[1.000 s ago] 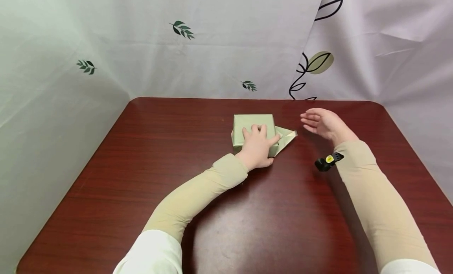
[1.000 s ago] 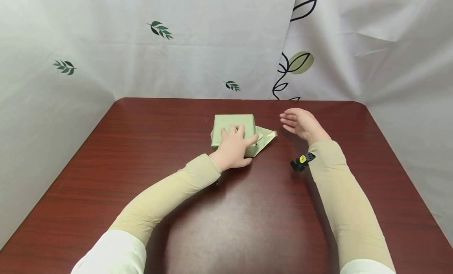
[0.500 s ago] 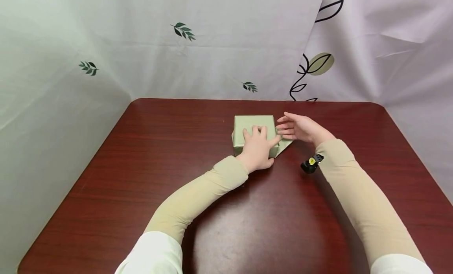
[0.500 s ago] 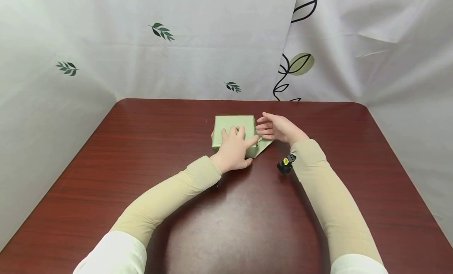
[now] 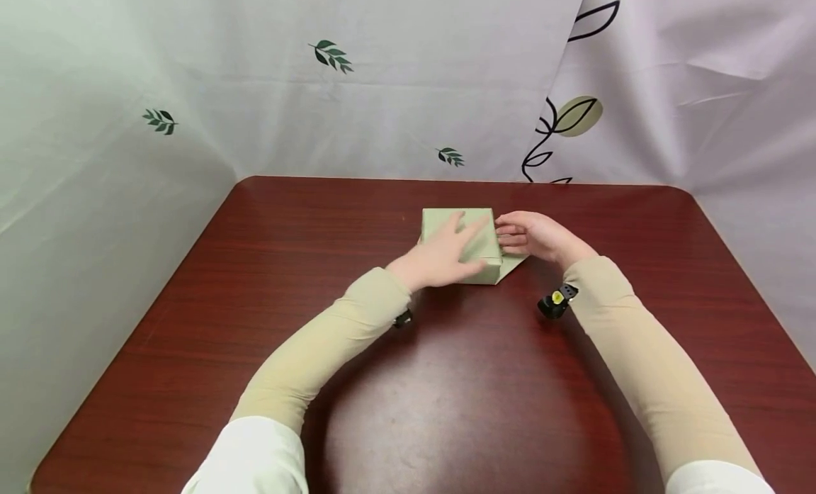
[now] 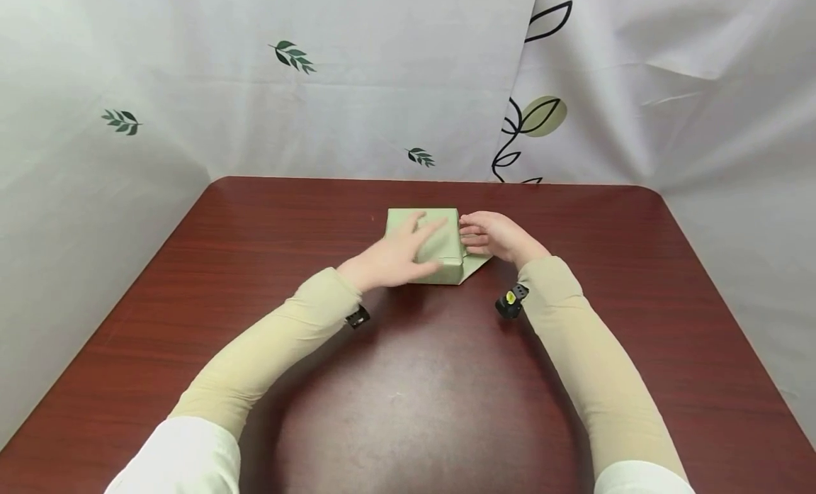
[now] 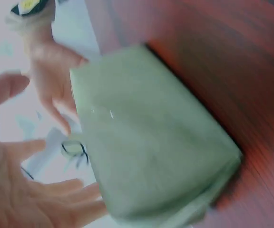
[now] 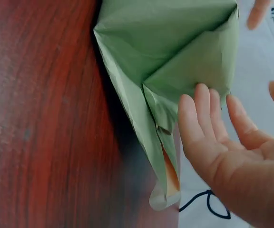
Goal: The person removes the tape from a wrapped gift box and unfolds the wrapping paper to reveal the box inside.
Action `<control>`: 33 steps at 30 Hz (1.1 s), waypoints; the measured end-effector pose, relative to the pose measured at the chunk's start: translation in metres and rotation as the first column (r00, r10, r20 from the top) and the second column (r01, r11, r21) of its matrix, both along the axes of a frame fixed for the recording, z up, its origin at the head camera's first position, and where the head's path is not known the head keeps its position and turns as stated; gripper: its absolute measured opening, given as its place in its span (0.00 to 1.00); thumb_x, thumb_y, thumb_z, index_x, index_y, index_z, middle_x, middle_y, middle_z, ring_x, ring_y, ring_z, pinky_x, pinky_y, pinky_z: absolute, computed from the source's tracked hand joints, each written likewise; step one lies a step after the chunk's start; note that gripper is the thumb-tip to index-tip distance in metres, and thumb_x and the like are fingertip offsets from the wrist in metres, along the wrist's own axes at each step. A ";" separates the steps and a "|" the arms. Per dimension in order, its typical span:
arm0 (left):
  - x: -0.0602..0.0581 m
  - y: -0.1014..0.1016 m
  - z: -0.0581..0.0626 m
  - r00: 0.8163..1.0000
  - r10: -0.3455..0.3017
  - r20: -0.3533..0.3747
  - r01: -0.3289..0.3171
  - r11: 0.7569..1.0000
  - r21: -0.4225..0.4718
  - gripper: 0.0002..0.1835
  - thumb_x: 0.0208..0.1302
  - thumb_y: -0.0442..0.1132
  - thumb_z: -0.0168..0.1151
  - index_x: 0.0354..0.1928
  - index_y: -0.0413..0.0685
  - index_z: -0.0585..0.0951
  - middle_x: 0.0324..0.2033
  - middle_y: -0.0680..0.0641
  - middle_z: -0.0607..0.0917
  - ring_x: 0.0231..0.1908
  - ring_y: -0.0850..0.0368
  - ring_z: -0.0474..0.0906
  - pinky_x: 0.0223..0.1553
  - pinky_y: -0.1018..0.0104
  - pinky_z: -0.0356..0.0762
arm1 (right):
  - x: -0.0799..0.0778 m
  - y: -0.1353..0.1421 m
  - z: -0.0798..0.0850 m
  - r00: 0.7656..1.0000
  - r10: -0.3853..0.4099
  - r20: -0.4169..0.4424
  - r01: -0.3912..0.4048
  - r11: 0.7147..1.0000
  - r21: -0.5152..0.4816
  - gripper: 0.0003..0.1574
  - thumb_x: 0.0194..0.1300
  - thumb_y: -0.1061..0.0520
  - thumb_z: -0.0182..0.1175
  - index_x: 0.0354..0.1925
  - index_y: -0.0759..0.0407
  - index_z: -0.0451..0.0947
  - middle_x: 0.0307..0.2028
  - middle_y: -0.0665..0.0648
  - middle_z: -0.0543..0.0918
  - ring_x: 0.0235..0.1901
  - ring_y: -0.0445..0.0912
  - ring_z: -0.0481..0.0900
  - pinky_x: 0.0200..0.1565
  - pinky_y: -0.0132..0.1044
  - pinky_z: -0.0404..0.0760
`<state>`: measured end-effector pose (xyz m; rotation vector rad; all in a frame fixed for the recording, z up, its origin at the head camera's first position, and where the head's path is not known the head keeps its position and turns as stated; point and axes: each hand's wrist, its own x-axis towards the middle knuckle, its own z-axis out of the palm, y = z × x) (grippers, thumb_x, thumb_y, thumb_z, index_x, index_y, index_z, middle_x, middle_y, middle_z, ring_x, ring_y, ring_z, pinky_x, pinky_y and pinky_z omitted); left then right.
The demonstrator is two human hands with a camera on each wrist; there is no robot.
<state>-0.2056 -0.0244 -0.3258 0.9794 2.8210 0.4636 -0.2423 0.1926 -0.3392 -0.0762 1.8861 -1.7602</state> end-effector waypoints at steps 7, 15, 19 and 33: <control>-0.027 -0.028 0.004 0.995 0.098 -0.002 -0.098 0.993 0.065 0.34 0.67 0.49 0.54 0.71 0.47 0.59 0.69 0.36 0.56 0.69 0.42 0.55 0.66 0.53 0.60 | 0.008 -0.013 -0.001 0.995 -0.035 -0.094 0.049 0.987 0.151 0.27 0.68 0.60 0.52 0.60 0.71 0.56 0.46 0.56 0.70 0.39 0.35 0.75 0.55 0.38 0.74; -0.048 -0.044 -0.009 0.995 -0.001 0.097 -0.004 0.999 0.046 0.36 0.64 0.57 0.57 0.70 0.53 0.61 0.71 0.40 0.53 0.71 0.47 0.46 0.68 0.54 0.55 | 0.013 -0.023 -0.005 0.985 -0.054 -0.166 0.096 0.962 0.255 0.33 0.65 0.59 0.58 0.60 0.72 0.55 0.42 0.58 0.69 0.33 0.36 0.74 0.39 0.27 0.77; -0.051 -0.048 -0.015 0.996 -0.026 0.090 0.023 0.999 0.044 0.38 0.62 0.58 0.59 0.70 0.52 0.62 0.70 0.39 0.55 0.71 0.46 0.47 0.68 0.53 0.54 | 0.016 -0.027 -0.005 0.976 -0.044 -0.211 0.115 0.933 0.340 0.37 0.63 0.56 0.61 0.61 0.71 0.56 0.47 0.62 0.69 0.36 0.41 0.73 0.45 0.34 0.76; -0.044 -0.059 -0.021 1.000 0.006 0.024 -0.008 0.994 0.105 0.24 0.67 0.53 0.55 0.64 0.58 0.73 0.53 0.46 0.67 0.51 0.51 0.61 0.53 0.59 0.66 | 0.004 -0.022 -0.005 0.972 0.051 -0.230 0.061 0.889 0.455 0.34 0.65 0.55 0.59 0.66 0.62 0.61 0.52 0.65 0.69 0.47 0.51 0.68 0.40 0.34 0.70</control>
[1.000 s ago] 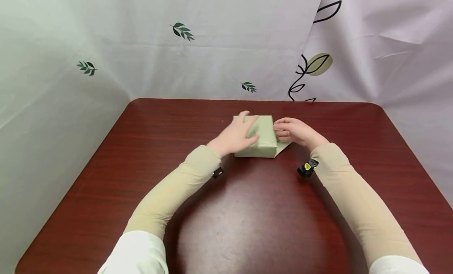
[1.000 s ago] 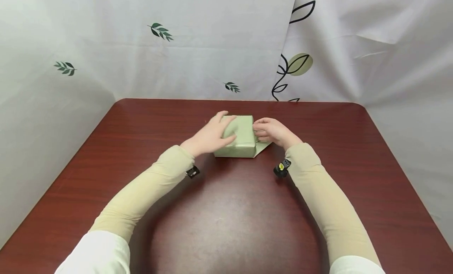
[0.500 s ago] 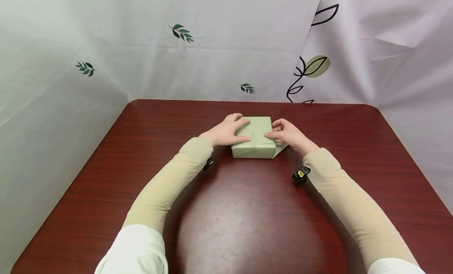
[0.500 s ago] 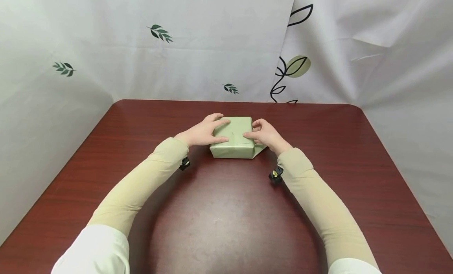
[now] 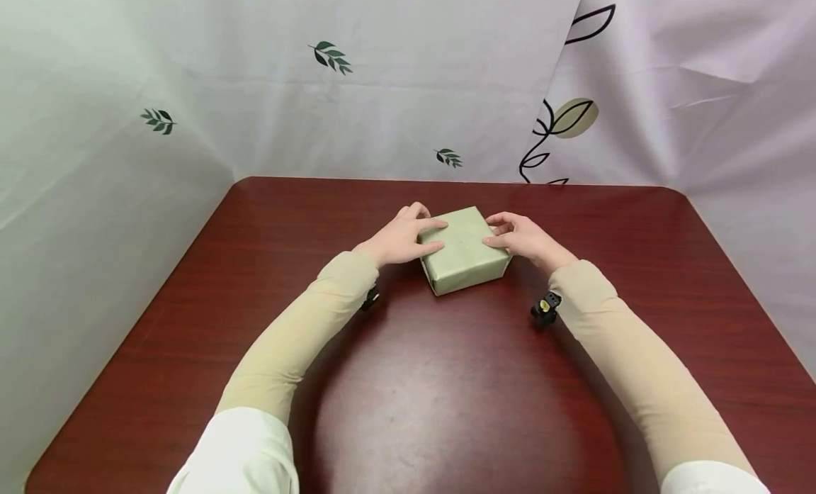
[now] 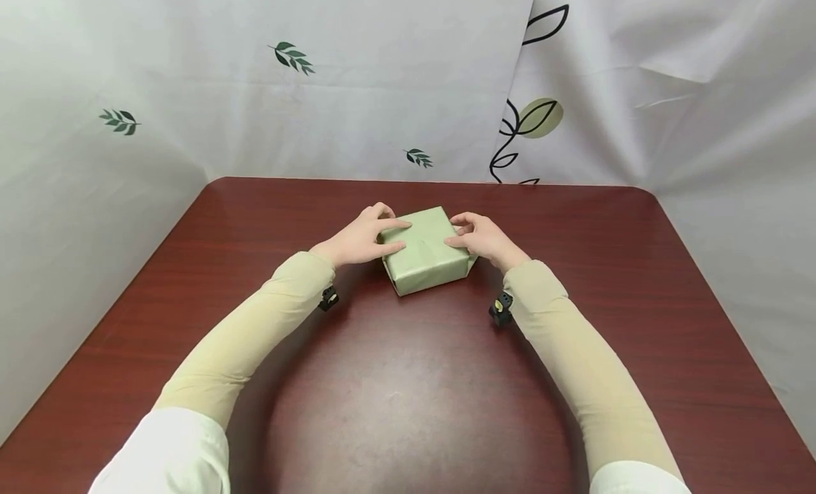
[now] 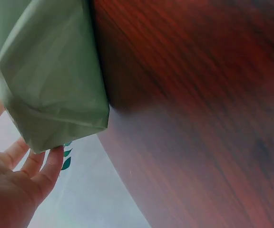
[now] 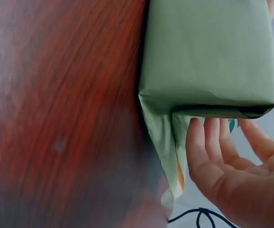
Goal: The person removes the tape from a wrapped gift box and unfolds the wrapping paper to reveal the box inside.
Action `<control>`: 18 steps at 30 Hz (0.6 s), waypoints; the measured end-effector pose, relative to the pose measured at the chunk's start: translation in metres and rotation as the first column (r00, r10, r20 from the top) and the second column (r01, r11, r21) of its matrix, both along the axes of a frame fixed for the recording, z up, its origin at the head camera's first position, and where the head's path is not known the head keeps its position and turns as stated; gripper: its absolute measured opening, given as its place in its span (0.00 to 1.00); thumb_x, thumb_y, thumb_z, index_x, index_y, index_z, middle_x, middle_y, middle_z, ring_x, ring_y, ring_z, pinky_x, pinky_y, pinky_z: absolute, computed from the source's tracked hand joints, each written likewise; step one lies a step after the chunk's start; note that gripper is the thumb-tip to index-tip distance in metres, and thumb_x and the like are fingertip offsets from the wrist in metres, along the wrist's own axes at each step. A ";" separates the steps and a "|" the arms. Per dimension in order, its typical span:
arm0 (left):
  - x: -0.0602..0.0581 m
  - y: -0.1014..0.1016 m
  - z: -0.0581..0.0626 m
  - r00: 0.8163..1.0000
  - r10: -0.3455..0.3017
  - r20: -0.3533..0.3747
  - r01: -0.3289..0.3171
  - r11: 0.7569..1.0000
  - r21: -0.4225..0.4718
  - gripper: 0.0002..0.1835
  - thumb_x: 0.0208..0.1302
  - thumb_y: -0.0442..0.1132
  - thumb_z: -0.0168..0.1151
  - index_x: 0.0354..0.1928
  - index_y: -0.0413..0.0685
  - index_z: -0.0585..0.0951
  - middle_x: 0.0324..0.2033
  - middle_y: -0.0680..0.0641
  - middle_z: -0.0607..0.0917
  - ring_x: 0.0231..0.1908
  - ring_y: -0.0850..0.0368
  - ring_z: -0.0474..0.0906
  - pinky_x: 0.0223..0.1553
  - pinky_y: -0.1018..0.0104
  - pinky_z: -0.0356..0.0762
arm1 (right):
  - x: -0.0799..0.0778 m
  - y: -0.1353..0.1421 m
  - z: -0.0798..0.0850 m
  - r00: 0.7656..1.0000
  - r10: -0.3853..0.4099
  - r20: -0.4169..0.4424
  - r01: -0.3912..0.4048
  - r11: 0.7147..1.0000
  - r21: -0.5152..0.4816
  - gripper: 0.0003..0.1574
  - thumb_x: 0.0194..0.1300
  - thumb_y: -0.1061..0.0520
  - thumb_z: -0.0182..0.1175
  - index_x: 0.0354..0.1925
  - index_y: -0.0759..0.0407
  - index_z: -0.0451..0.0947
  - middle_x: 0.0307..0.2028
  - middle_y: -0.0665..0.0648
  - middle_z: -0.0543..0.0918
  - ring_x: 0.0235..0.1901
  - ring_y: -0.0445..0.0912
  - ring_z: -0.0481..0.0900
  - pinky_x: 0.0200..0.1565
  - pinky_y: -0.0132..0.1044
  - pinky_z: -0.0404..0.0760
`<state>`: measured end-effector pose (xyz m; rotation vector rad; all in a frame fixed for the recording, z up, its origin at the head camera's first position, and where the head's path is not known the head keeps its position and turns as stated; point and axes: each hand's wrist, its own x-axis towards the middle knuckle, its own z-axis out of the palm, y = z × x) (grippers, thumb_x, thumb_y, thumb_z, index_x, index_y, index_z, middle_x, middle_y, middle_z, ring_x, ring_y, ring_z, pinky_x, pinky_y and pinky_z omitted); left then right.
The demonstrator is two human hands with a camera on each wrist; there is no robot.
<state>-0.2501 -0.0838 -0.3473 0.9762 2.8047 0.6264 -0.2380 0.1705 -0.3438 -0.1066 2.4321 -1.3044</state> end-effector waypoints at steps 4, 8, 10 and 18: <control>0.005 -0.004 0.000 1.000 -0.013 -0.009 0.013 1.000 0.000 0.21 0.70 0.47 0.51 0.63 0.56 0.74 0.50 0.45 0.68 0.49 0.50 0.63 0.52 0.59 0.65 | -0.003 0.002 0.002 0.998 0.051 -0.038 -0.048 0.997 0.066 0.32 0.66 0.55 0.56 0.66 0.61 0.63 0.55 0.68 0.70 0.53 0.55 0.68 0.46 0.40 0.70; 0.013 -0.006 0.000 1.000 -0.027 0.010 0.027 0.999 0.029 0.19 0.71 0.43 0.51 0.62 0.52 0.74 0.48 0.44 0.70 0.43 0.51 0.68 0.49 0.60 0.67 | -0.006 0.003 0.005 0.993 0.104 -0.061 -0.097 0.989 0.112 0.30 0.68 0.55 0.53 0.65 0.61 0.63 0.58 0.70 0.69 0.59 0.59 0.66 0.56 0.48 0.68; 0.019 -0.007 0.000 0.999 -0.026 0.040 0.024 0.998 0.057 0.19 0.71 0.43 0.51 0.62 0.51 0.74 0.47 0.45 0.70 0.40 0.53 0.71 0.45 0.62 0.69 | -0.008 0.004 0.005 0.987 0.138 -0.081 -0.127 0.984 0.126 0.29 0.69 0.56 0.51 0.65 0.63 0.63 0.60 0.70 0.68 0.61 0.60 0.65 0.58 0.51 0.66; 0.045 0.000 -0.004 0.998 -0.056 0.004 0.056 0.994 0.095 0.20 0.68 0.45 0.57 0.59 0.47 0.76 0.41 0.47 0.70 0.35 0.59 0.72 0.39 0.68 0.71 | -0.019 0.003 0.004 0.954 0.259 -0.154 -0.225 0.952 0.206 0.27 0.73 0.57 0.46 0.66 0.66 0.61 0.62 0.70 0.67 0.64 0.60 0.63 0.62 0.53 0.63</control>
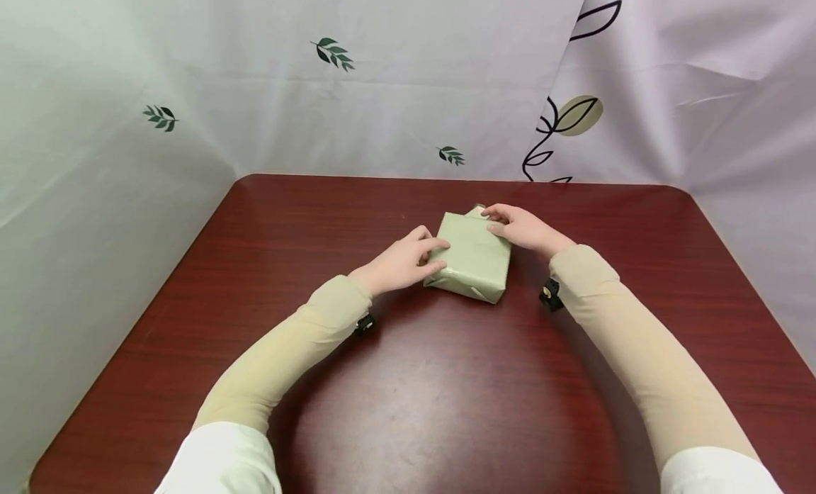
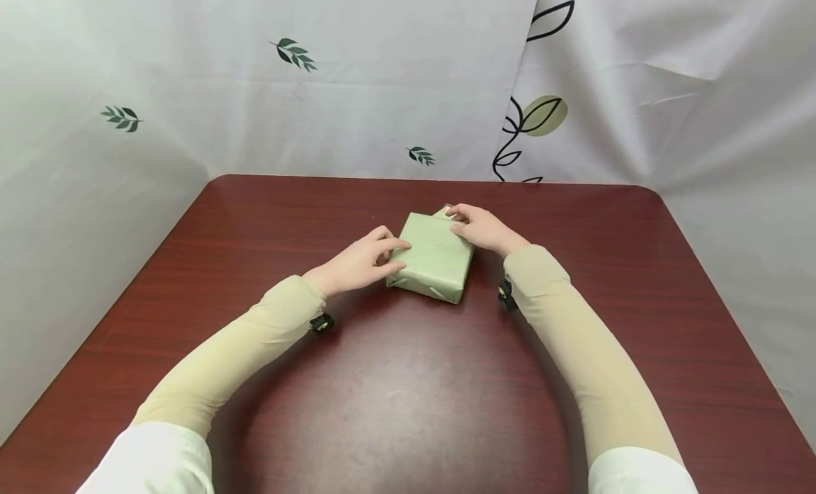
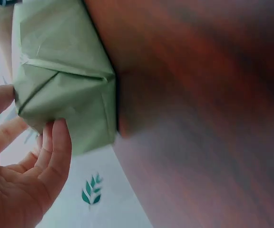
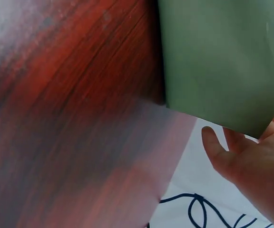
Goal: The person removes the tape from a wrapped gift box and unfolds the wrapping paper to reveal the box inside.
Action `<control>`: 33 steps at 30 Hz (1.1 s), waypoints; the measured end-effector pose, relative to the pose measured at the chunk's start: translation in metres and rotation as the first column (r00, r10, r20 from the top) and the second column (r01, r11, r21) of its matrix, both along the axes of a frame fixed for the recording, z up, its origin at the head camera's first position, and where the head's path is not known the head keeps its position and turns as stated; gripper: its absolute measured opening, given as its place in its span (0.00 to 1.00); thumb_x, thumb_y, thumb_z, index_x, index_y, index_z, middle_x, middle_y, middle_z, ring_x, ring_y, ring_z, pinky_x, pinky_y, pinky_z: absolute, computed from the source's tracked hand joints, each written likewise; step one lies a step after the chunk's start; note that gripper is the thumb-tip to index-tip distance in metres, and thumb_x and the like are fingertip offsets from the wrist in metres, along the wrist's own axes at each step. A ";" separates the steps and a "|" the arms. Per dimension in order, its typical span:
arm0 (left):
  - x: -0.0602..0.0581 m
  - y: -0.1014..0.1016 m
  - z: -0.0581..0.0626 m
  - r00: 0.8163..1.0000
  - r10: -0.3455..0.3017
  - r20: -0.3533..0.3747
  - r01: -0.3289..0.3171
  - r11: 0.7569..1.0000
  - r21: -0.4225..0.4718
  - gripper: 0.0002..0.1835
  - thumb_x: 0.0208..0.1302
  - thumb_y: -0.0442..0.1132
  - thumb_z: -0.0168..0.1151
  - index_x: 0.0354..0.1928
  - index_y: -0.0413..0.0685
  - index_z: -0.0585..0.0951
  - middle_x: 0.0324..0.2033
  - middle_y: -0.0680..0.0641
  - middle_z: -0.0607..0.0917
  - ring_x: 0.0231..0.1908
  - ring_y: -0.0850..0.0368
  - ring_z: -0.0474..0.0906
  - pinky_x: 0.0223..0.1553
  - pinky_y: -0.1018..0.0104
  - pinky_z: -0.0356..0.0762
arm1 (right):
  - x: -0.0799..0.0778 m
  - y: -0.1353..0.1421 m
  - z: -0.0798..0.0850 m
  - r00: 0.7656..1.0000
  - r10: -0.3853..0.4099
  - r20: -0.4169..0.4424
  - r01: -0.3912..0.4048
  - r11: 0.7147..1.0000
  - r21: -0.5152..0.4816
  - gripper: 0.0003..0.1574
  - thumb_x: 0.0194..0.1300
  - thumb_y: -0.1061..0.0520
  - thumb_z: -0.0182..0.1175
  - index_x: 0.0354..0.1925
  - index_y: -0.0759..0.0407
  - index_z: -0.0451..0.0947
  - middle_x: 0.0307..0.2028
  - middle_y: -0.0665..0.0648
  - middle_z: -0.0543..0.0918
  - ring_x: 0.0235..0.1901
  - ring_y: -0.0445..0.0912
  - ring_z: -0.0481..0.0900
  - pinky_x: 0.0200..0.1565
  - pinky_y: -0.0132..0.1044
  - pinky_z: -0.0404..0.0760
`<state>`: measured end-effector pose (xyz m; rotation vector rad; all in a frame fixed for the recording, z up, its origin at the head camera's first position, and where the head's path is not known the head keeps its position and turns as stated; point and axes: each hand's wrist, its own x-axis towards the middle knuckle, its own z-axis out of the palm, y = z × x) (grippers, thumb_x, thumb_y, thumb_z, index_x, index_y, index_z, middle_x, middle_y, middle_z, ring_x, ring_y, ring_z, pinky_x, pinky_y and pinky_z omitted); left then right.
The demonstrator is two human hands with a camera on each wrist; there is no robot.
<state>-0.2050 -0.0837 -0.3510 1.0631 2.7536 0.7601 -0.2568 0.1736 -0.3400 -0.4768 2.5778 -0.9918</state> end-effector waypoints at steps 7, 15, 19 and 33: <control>0.013 0.010 0.006 0.995 0.042 -0.094 -0.051 0.995 -0.089 0.21 0.66 0.47 0.58 0.57 0.46 0.76 0.40 0.46 0.76 0.35 0.57 0.74 0.39 0.65 0.73 | -0.006 0.000 -0.002 0.998 0.014 0.063 -0.012 0.999 -0.036 0.28 0.73 0.57 0.45 0.68 0.63 0.58 0.62 0.68 0.67 0.63 0.59 0.64 0.61 0.53 0.64; 0.000 0.035 0.010 0.985 0.020 -0.170 -0.052 0.981 -0.186 0.44 0.62 0.60 0.57 0.71 0.39 0.57 0.65 0.34 0.60 0.66 0.40 0.56 0.66 0.51 0.58 | -0.013 0.006 -0.006 0.992 0.006 0.125 0.006 0.996 -0.092 0.29 0.73 0.56 0.47 0.68 0.62 0.58 0.59 0.67 0.70 0.60 0.57 0.67 0.60 0.52 0.65; -0.007 0.046 0.009 0.988 -0.035 -0.153 -0.018 0.944 -0.328 0.58 0.56 0.71 0.54 0.73 0.38 0.43 0.73 0.35 0.45 0.73 0.41 0.41 0.72 0.51 0.41 | -0.015 0.006 -0.010 0.993 0.024 0.113 -0.010 0.993 -0.121 0.29 0.72 0.56 0.48 0.67 0.62 0.59 0.59 0.68 0.71 0.59 0.58 0.68 0.59 0.51 0.66; -0.024 0.058 0.006 0.976 -0.121 -0.178 0.049 0.929 -0.366 0.61 0.44 0.73 0.62 0.71 0.43 0.49 0.67 0.38 0.58 0.71 0.44 0.50 0.70 0.48 0.46 | -0.012 0.007 -0.015 0.994 0.009 0.108 0.015 0.976 -0.217 0.30 0.72 0.57 0.47 0.68 0.64 0.58 0.58 0.69 0.71 0.56 0.56 0.70 0.54 0.42 0.68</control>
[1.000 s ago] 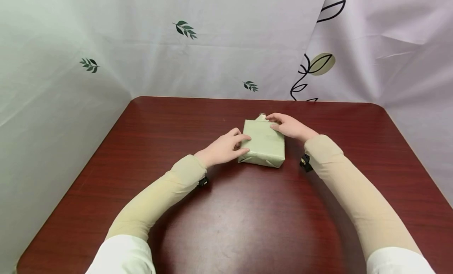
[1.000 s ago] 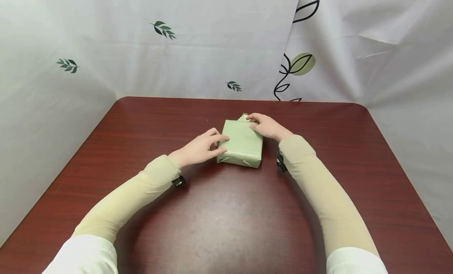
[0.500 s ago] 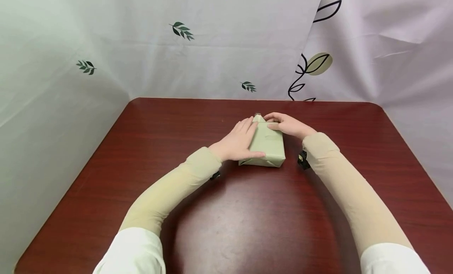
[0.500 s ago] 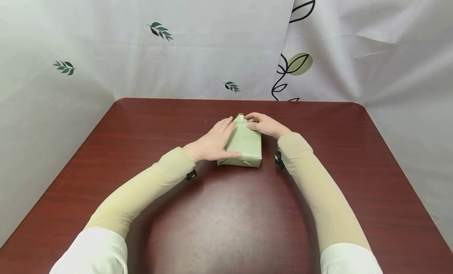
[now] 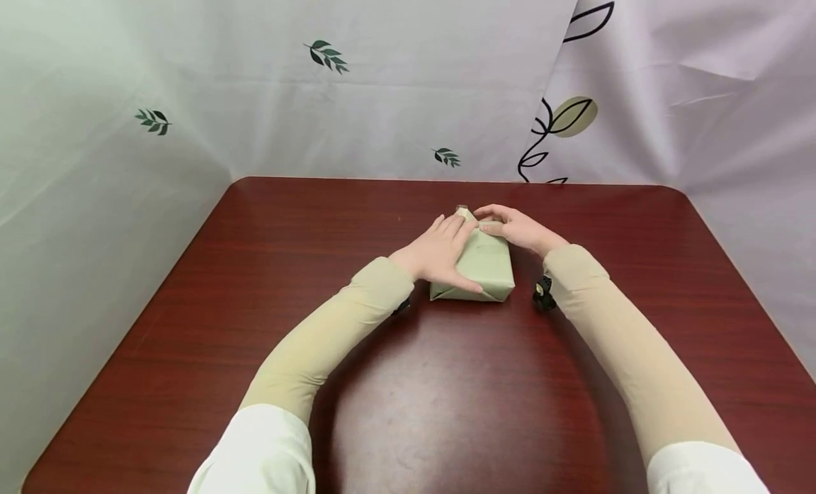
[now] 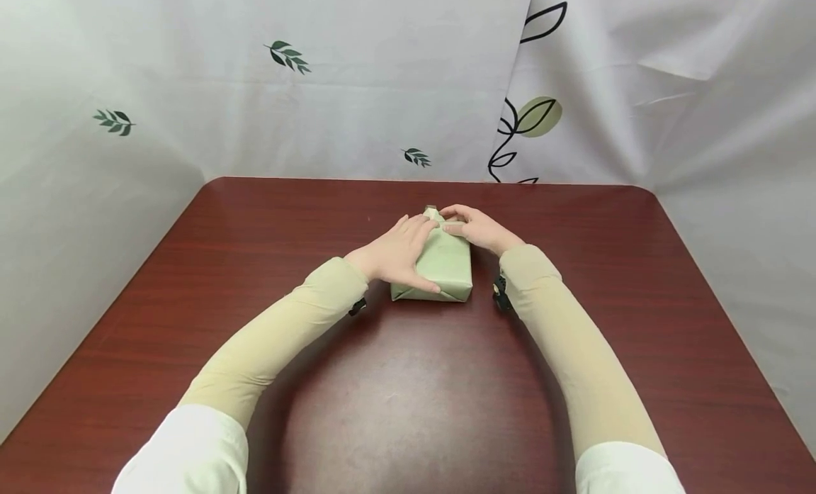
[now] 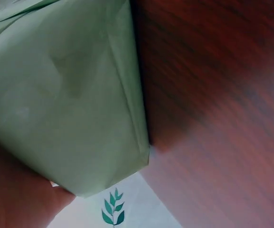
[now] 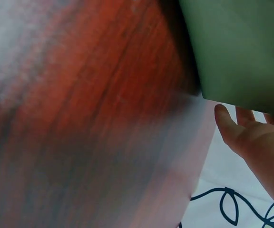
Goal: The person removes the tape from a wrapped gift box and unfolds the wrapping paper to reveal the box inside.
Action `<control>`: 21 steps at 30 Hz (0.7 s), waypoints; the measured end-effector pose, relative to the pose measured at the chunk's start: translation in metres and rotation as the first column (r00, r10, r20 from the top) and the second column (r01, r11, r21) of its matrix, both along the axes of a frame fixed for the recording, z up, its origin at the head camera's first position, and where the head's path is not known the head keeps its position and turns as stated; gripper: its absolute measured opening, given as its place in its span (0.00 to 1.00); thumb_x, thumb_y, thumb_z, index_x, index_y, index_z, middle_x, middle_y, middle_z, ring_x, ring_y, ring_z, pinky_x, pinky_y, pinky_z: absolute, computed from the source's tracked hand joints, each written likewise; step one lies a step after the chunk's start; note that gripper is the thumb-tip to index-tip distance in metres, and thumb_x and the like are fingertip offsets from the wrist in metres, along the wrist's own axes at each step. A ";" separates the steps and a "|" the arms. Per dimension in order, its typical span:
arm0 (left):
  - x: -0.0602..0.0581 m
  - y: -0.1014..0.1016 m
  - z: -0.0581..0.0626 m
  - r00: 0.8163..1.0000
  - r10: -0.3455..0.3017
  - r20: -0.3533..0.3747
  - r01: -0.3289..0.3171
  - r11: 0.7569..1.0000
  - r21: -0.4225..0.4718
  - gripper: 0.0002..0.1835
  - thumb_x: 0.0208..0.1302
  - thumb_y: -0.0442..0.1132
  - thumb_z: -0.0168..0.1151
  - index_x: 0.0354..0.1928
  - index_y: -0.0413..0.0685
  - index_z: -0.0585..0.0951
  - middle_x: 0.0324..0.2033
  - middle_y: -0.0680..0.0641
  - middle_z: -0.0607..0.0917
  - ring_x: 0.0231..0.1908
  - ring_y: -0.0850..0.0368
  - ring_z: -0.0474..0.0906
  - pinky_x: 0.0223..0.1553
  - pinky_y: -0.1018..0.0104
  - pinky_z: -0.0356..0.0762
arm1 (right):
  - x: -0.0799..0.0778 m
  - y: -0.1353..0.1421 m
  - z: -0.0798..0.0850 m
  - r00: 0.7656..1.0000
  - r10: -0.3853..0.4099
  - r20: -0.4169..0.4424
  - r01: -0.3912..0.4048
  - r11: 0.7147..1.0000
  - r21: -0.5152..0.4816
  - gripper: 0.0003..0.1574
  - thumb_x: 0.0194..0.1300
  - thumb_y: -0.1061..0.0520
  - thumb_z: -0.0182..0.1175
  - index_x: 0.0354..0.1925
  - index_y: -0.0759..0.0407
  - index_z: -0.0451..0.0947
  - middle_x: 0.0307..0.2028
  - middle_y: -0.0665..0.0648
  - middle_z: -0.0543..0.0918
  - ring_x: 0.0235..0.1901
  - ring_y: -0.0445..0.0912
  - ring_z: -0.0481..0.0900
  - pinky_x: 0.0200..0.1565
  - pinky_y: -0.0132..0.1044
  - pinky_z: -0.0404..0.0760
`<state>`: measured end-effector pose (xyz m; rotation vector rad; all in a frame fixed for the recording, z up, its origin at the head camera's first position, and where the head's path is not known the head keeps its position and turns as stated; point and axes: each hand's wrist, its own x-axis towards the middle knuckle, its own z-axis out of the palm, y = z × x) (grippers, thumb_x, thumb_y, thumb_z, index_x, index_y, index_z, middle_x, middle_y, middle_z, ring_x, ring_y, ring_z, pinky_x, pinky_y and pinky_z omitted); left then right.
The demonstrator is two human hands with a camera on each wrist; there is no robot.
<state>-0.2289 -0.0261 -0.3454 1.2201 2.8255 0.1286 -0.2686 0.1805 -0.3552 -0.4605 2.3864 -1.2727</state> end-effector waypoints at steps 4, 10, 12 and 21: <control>0.001 0.001 -0.003 1.000 0.013 -0.017 -0.013 1.000 0.003 0.59 0.44 0.74 0.61 0.68 0.42 0.53 0.65 0.40 0.61 0.69 0.47 0.53 0.70 0.49 0.46 | 0.004 0.000 0.001 0.999 -0.040 0.021 0.040 0.999 -0.006 0.30 0.72 0.56 0.49 0.68 0.65 0.58 0.59 0.69 0.70 0.57 0.57 0.70 0.56 0.44 0.68; -0.004 0.002 -0.007 0.997 0.038 -0.066 -0.039 0.999 -0.013 0.57 0.43 0.77 0.59 0.65 0.43 0.57 0.61 0.43 0.64 0.64 0.48 0.58 0.67 0.54 0.50 | 0.002 0.000 -0.001 0.992 -0.120 0.037 0.119 0.992 0.045 0.34 0.71 0.48 0.50 0.68 0.63 0.58 0.64 0.67 0.66 0.61 0.57 0.66 0.60 0.50 0.65; -0.006 0.001 -0.008 0.996 0.054 -0.068 -0.055 0.998 -0.020 0.56 0.41 0.78 0.58 0.63 0.44 0.59 0.58 0.45 0.64 0.62 0.48 0.59 0.65 0.54 0.52 | 0.002 -0.002 -0.003 0.988 -0.149 0.035 0.146 0.986 0.076 0.36 0.70 0.44 0.50 0.67 0.62 0.58 0.64 0.66 0.65 0.61 0.57 0.65 0.61 0.52 0.63; -0.006 0.007 -0.012 0.996 0.074 -0.055 -0.074 0.997 0.007 0.59 0.40 0.78 0.59 0.66 0.44 0.56 0.61 0.45 0.63 0.63 0.47 0.59 0.65 0.54 0.52 | 0.017 0.010 0.008 0.958 -0.286 0.013 0.286 0.958 0.012 0.32 0.71 0.46 0.49 0.65 0.62 0.61 0.59 0.66 0.67 0.60 0.58 0.65 0.62 0.55 0.62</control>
